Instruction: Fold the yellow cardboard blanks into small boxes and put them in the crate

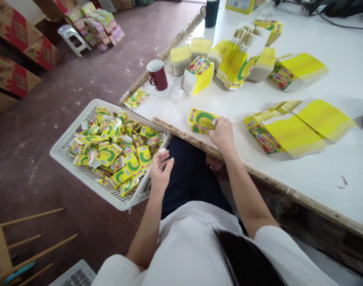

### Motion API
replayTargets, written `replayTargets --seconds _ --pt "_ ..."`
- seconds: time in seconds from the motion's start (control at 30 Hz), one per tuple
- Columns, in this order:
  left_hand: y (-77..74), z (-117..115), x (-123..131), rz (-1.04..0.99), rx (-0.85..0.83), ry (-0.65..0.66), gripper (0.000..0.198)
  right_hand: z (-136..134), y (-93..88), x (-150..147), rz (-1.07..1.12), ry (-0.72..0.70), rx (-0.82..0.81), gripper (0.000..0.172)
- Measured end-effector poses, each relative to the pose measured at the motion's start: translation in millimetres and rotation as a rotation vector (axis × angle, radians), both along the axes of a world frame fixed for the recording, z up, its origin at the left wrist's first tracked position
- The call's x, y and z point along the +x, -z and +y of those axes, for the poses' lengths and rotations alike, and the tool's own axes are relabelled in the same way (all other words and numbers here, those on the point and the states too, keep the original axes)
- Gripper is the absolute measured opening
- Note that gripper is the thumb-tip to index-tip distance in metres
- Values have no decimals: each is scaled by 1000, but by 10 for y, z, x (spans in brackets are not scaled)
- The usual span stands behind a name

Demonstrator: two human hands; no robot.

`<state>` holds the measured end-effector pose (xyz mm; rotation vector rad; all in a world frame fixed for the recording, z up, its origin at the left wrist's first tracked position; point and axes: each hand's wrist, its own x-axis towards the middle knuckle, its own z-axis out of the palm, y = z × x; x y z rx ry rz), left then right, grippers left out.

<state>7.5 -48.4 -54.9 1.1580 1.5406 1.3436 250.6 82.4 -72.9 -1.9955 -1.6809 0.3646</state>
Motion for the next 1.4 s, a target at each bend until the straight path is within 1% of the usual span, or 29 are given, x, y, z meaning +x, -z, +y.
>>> replayTargets --seconds 0.07,0.13,0.2,0.27,0.3,0.33,0.37,0.4,0.47,0.5,0.53,0.6,0.67,0.77,0.83,0.9,0.97,1.03,1.1,1.17,1.23,1.3,1.37,1.4 --pt "-5 -2 21 -10 -9 35 48 -22 0 9 72 13 28 30" --pt "-4 -8 45 -22 -29 65 47 -52 -45 28 146 32 35 26" --pt "-8 -17 78 -60 -63 104 47 -118 -145 36 214 45 52 22" --pt "-27 -20 129 -148 -76 191 55 -249 -290 0 304 16 97 18" --pt "-45 -15 165 -213 -65 243 64 -342 -370 -43 365 -30 125 17" --pt "-69 -5 205 -286 -39 282 73 -451 -449 -105 417 -105 134 16" --pt "-99 11 249 -358 -10 299 79 -569 -521 -181 454 -219 110 15" --pt "-133 31 293 -417 12 292 81 -692 -582 -269 489 -352 83 14" --pt "-201 72 369 -455 26 218 79 -921 -659 -445 622 -626 -14 15" --pt "-229 86 396 -428 28 167 78 -1016 -674 -518 716 -685 -44 14" --pt "-249 91 415 -380 33 122 80 -1092 -677 -573 817 -699 -58 12" --pt "-260 69 437 -274 60 56 86 -1188 -657 -621 995 -681 -57 13" --pt "-245 13 452 -200 68 47 86 -1223 -621 -614 1089 -686 -77 22" --pt "-230 -67 481 -151 31 44 83 -1252 -561 -617 1096 -731 -176 32" --pt "-246 -78 491 -174 45 -15 81 -1297 -523 -671 1085 -736 -223 36" --pt "-270 -60 477 -222 78 -75 79 -1356 -488 -746 1086 -713 -240 43" --pt "-280 -40 442 -242 84 -73 79 -1397 -461 -802 1091 -649 -229 47" --pt "-264 -39 409 -246 77 -13 82 -1400 -451 -809 1099 -563 -189 44" --pt "-224 -59 393 -266 85 8 77 -1372 -459 -769 1122 -493 -137 38" --pt "-182 -79 391 -290 89 -56 62 -1336 -477 -700 1142 -456 -104 31" --pt "-171 -79 365 -288 70 -114 48 -1310 -497 -618 1110 -439 -67 26" --pt "-225 -53 275 -272 57 -98 45 -1293 -522 -518 1021 -419 25 19" --pt "-354 -15 108 -251 93 -61 54 -1277 -559 -403 860 -417 151 12" --pt "-438 0 9 -233 133 -50 62 -1270 -582 -347 751 -429 208 12"
